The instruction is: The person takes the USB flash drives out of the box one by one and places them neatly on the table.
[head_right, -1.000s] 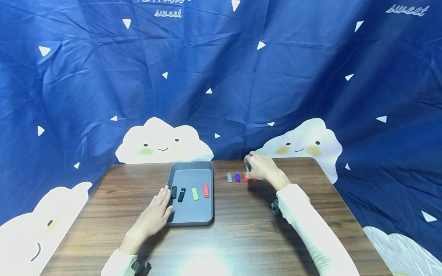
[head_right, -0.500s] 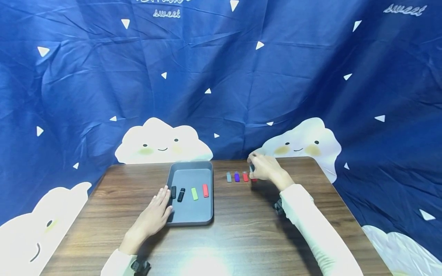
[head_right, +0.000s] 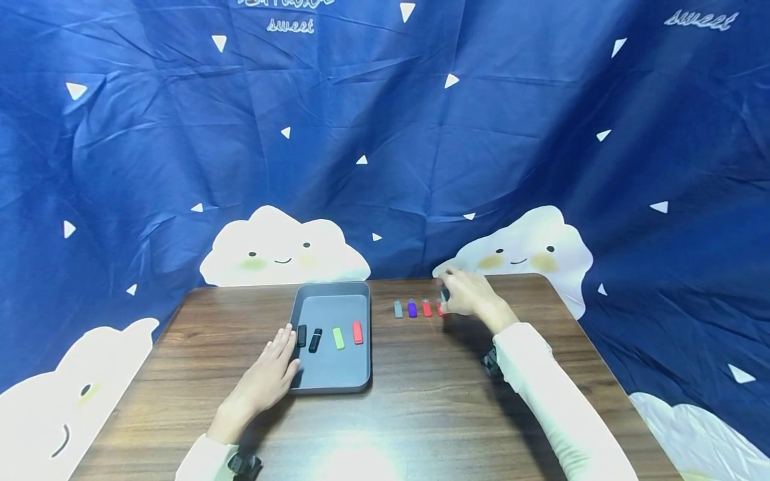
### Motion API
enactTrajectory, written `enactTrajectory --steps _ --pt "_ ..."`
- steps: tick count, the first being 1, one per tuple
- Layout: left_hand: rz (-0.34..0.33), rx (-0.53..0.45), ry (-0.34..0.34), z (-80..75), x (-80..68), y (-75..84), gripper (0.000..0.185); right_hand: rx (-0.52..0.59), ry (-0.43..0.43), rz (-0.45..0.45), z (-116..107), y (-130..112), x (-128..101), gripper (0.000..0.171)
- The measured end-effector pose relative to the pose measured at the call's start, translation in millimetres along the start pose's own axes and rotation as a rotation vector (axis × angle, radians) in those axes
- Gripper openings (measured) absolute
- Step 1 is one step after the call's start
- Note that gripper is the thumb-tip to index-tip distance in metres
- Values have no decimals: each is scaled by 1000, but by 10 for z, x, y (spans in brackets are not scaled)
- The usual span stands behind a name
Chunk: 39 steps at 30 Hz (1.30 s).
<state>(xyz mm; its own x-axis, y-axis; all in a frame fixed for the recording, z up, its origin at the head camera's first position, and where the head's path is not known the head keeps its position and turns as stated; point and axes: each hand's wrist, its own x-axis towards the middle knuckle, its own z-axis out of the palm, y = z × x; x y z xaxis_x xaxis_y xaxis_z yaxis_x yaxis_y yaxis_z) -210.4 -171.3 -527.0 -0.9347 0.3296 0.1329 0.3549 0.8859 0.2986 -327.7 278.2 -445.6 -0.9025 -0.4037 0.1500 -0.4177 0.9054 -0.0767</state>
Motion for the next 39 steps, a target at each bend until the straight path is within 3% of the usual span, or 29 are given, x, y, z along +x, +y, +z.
enactTrajectory --steps 39 --pt "-8 -6 6 53 21 -35 62 31 -70 67 153 264 -154 58"
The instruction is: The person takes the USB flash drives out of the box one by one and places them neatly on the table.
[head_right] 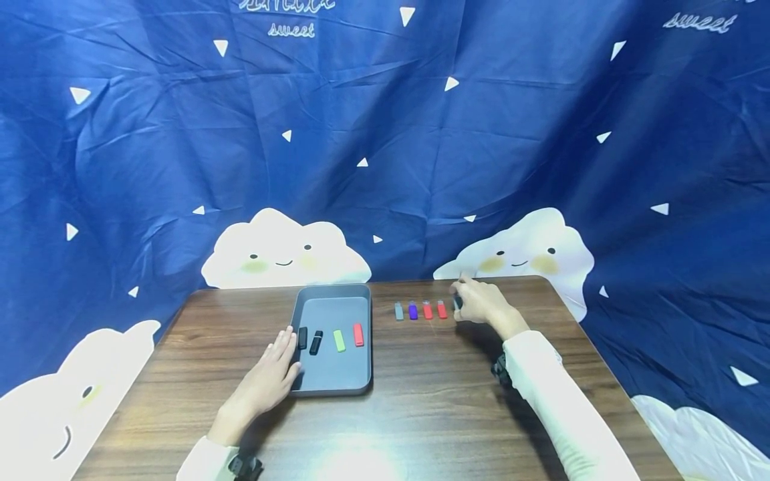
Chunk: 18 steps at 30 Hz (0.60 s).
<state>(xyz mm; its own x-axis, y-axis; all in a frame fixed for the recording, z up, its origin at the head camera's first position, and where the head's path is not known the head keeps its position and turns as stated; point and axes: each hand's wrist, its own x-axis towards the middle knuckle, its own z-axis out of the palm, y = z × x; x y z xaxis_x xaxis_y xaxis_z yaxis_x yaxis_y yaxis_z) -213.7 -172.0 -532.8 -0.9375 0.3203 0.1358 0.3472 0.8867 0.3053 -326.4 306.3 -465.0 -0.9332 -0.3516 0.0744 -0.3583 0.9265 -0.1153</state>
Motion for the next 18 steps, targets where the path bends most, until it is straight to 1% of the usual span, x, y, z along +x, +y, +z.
enactTrajectory --steps 8,18 --pt "-9 1 -17 -14 -8 14 62 8 -3 6 85 43 8 61" --pt "-5 4 -6 -7 -4 5 62 18 -9 14 155 100 24 58"
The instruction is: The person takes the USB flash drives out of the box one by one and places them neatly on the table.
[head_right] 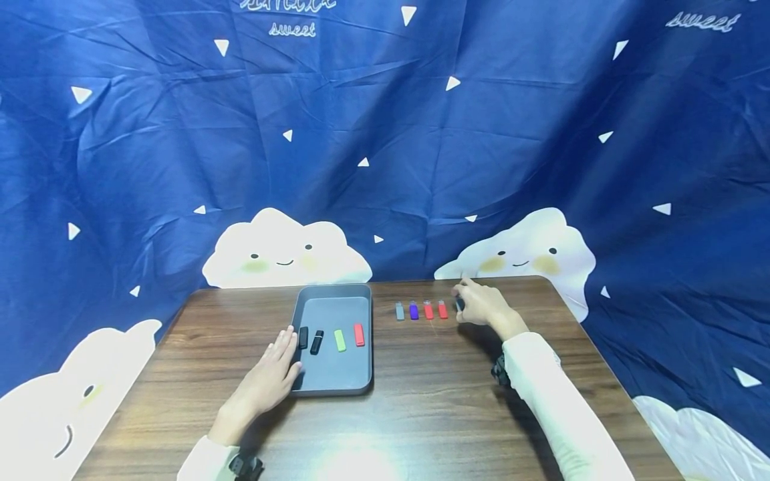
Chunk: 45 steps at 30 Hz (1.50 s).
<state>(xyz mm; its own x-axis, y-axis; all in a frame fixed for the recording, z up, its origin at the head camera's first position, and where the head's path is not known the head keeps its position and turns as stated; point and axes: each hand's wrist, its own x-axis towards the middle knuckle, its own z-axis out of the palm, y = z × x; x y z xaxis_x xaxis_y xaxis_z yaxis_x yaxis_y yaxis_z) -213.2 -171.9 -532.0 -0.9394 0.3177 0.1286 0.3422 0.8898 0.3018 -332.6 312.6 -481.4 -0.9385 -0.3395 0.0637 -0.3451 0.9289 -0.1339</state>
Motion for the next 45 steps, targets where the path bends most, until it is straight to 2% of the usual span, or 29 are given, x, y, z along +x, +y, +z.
enactTrajectory --steps 18,45 --pt "-11 5 -16 -21 1 11 62 27 1 21 204 92 48 55" --pt "-13 7 -26 -19 12 20 62 57 -43 70 343 77 149 49"
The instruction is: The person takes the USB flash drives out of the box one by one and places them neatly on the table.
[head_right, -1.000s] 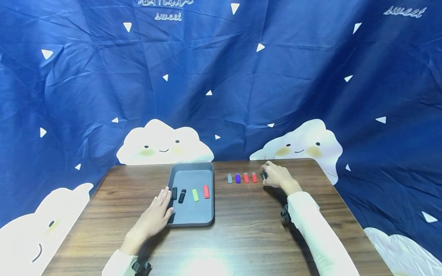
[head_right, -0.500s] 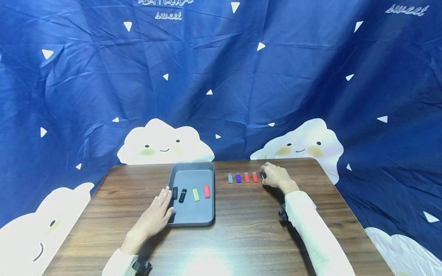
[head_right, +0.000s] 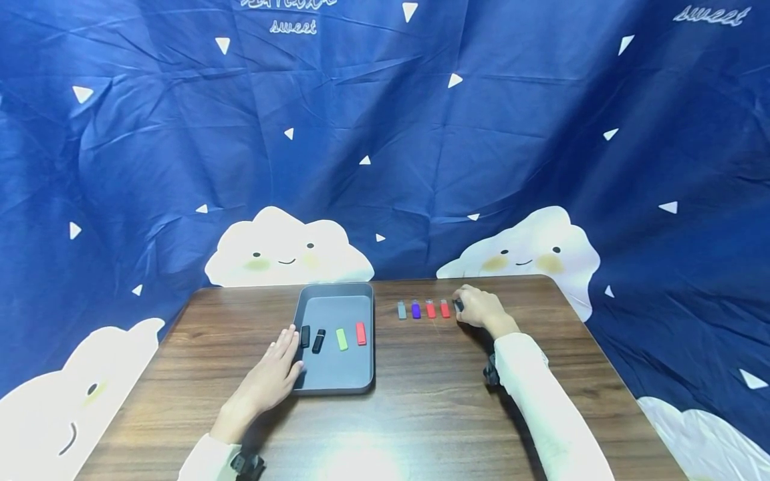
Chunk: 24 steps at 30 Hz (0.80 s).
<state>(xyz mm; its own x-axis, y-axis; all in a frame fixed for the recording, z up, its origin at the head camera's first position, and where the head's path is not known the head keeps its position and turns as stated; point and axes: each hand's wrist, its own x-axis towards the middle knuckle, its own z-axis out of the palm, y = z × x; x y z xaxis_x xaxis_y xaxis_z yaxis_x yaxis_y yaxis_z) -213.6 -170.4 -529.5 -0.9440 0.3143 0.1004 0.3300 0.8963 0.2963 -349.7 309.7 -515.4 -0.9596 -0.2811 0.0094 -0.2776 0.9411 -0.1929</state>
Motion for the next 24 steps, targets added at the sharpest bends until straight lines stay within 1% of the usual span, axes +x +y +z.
enactTrajectory --steps 7,15,24 --pt "20 16 27 -15 -4 13 61 21 -8 9 -5 9 -9 49" --pt "23 19 37 6 -17 -2 61 34 -5 2 35 18 -20 46" --pt "27 15 33 18 -11 -13 62 47 5 2 9 13 -49 44"
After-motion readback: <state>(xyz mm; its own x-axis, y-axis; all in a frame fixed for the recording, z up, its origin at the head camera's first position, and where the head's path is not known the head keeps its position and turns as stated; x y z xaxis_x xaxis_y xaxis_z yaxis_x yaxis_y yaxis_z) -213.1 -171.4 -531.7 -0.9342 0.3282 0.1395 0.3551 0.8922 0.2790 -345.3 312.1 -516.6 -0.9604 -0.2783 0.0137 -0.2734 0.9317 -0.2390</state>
